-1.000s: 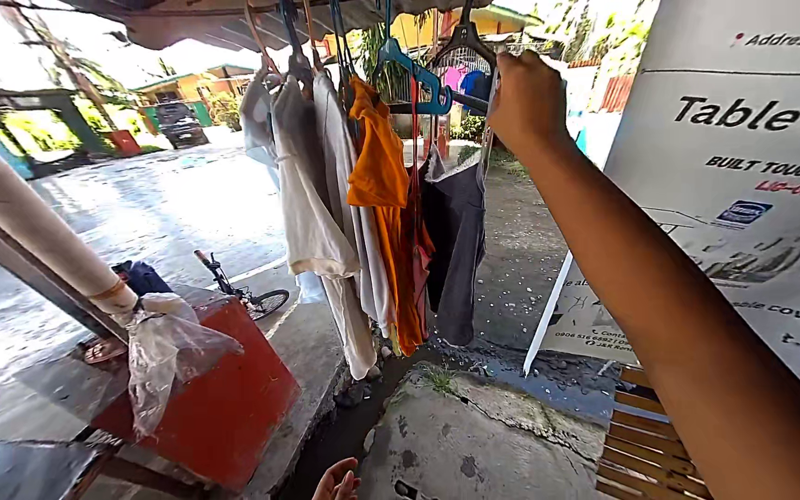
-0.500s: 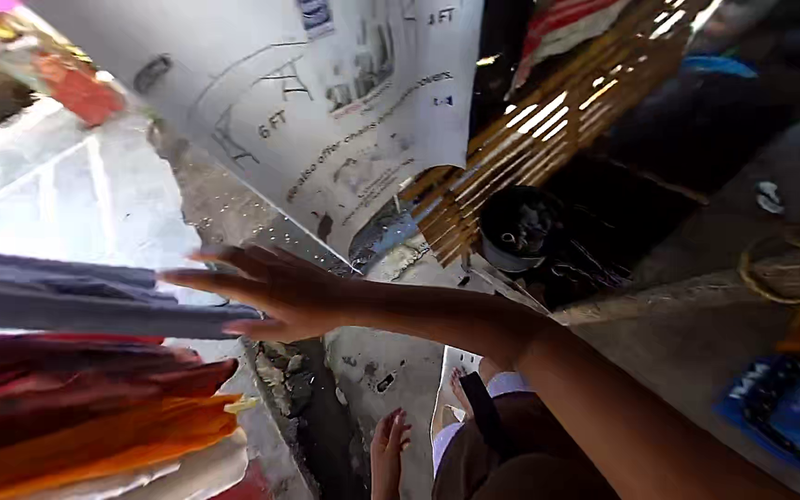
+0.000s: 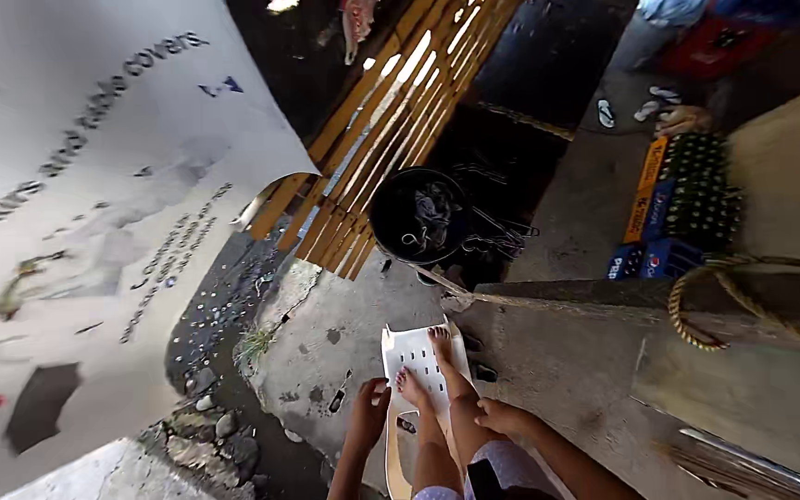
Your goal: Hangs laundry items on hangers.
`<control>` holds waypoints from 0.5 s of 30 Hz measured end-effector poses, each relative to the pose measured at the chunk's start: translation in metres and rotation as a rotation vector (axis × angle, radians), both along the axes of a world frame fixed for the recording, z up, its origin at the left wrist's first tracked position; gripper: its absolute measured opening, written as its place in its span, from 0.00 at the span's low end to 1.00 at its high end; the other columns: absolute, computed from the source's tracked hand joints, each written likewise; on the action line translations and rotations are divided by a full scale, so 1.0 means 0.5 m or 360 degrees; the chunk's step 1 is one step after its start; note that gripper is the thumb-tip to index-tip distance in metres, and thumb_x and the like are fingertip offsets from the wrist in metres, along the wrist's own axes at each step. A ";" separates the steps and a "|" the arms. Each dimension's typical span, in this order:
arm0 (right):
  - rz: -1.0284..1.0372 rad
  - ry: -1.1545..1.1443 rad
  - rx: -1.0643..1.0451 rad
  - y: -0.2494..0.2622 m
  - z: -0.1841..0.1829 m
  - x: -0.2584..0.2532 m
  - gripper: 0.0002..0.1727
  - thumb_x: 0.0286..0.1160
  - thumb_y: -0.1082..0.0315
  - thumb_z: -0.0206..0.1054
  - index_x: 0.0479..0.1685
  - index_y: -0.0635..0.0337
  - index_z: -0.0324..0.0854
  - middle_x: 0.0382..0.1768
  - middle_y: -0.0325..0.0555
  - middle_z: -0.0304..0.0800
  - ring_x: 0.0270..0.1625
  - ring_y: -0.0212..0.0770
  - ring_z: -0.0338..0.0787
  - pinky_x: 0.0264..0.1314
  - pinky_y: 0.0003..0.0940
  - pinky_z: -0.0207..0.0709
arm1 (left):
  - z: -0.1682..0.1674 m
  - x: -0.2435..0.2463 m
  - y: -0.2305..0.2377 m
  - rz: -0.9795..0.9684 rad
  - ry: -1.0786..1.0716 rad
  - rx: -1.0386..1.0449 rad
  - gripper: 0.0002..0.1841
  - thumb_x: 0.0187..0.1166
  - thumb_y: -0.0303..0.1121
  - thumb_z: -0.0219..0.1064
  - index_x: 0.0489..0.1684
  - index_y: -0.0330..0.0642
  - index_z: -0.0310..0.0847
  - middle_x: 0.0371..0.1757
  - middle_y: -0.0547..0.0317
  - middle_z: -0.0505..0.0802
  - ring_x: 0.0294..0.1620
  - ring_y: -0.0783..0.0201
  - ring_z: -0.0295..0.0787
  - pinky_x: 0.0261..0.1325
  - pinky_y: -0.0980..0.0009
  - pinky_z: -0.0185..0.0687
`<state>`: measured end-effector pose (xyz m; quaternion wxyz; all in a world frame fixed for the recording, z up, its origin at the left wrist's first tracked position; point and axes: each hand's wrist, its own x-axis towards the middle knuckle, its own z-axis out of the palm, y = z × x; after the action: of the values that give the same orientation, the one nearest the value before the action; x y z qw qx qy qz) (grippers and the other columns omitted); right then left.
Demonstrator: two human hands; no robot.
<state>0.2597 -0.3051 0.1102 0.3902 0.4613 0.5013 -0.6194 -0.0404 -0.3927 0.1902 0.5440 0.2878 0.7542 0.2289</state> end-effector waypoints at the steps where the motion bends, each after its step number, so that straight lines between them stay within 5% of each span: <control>1: -0.0190 0.0051 0.0030 0.023 -0.013 -0.012 0.34 0.89 0.60 0.61 0.86 0.74 0.60 0.80 0.74 0.70 0.85 0.65 0.70 0.89 0.57 0.58 | -0.024 0.004 0.048 -0.0069 0.0099 0.0061 0.18 0.85 0.29 0.61 0.67 0.26 0.80 0.70 0.27 0.83 0.67 0.39 0.85 0.70 0.49 0.80; 6: -0.1213 0.0474 0.1016 0.227 -0.171 -0.100 0.21 0.87 0.71 0.52 0.68 0.78 0.78 0.64 0.69 0.86 0.64 0.56 0.89 0.72 0.48 0.80 | -0.089 0.028 0.378 -0.0455 0.0469 0.0424 0.17 0.83 0.30 0.61 0.65 0.32 0.84 0.82 0.32 0.75 0.81 0.39 0.73 0.80 0.48 0.72; 10: -0.1674 0.0181 0.1563 0.489 -0.260 -0.173 0.21 0.89 0.73 0.50 0.70 0.80 0.74 0.67 0.72 0.82 0.69 0.57 0.85 0.74 0.45 0.78 | -0.161 0.048 0.643 -0.0732 0.0792 0.0799 0.15 0.82 0.30 0.62 0.59 0.36 0.89 0.76 0.34 0.81 0.77 0.34 0.75 0.78 0.37 0.64; 15: -0.1209 -0.0383 0.1536 0.704 -0.431 -0.148 0.30 0.84 0.69 0.56 0.86 0.65 0.62 0.83 0.69 0.67 0.85 0.66 0.69 0.83 0.65 0.64 | -0.296 0.071 0.865 -0.0929 0.1024 0.0835 0.25 0.81 0.28 0.64 0.80 0.42 0.75 0.87 0.37 0.71 0.90 0.34 0.58 0.85 0.29 0.46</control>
<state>0.1858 0.0467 -0.1052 -0.0558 0.7980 0.4782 -0.3624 -0.0048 0.0401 0.0423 0.2346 0.6696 0.6888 0.1488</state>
